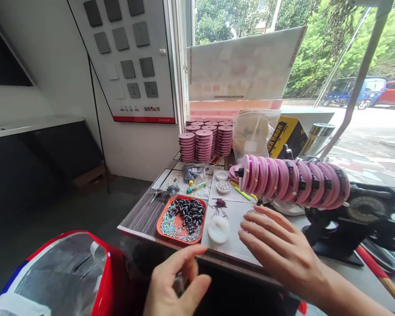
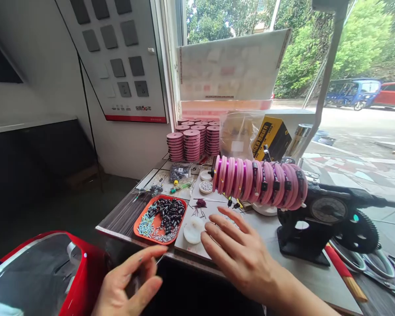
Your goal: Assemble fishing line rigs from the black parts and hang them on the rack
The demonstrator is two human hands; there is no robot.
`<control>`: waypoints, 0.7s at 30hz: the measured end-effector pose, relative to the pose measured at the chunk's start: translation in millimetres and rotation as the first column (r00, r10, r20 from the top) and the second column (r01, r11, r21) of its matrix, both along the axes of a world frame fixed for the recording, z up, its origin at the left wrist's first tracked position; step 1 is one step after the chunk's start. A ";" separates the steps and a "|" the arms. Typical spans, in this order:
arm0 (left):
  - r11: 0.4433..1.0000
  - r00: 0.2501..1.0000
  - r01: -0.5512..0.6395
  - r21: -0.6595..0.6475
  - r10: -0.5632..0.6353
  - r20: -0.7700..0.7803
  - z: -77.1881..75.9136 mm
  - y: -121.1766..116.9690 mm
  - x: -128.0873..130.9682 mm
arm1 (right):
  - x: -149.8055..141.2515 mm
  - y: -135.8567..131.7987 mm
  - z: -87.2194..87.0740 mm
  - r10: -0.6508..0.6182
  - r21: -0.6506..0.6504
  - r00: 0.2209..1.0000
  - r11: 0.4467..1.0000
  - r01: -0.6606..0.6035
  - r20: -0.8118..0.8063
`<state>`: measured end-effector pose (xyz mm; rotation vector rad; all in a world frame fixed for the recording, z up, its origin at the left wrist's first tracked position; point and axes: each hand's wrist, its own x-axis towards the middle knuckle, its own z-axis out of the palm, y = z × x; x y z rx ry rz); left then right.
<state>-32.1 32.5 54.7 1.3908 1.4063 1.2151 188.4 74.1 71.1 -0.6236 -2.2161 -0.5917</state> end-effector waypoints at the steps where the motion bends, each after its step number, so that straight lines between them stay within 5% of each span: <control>1: 0.997 0.998 0.055 0.049 -0.053 -0.038 9.5 6.6 11.0 | 1.1 -0.5 -3.6 -0.004 0.004 1.000 1.000 0.004 -0.013; 5: 0.943 0.948 0.301 0.140 -0.280 -0.152 21.1 25.0 40.5 | 6.9 -0.6 -8.6 0.009 0.008 0.998 1.000 -0.009 -0.056; 9: 0.928 0.891 0.354 0.116 -0.372 0.260 9.4 23.3 44.1 | 5.2 -3.2 -7.1 0.025 0.030 0.996 0.999 -0.023 -0.088; 12: 0.880 0.691 0.474 -0.029 -0.351 0.632 0.2 19.0 44.2 | 1.2 -4.4 -3.9 -0.020 0.091 0.991 0.995 0.032 -0.132; 14: 0.854 0.602 0.517 -0.056 -0.316 0.733 -6.1 18.9 45.9 | 0.9 -2.2 0.5 -0.040 0.133 0.995 0.990 0.051 -0.090; 21: 0.845 0.593 0.529 -0.077 -0.303 0.746 -25.6 24.3 49.5 | 23.2 29.7 14.4 -0.137 0.261 0.990 0.957 0.127 0.020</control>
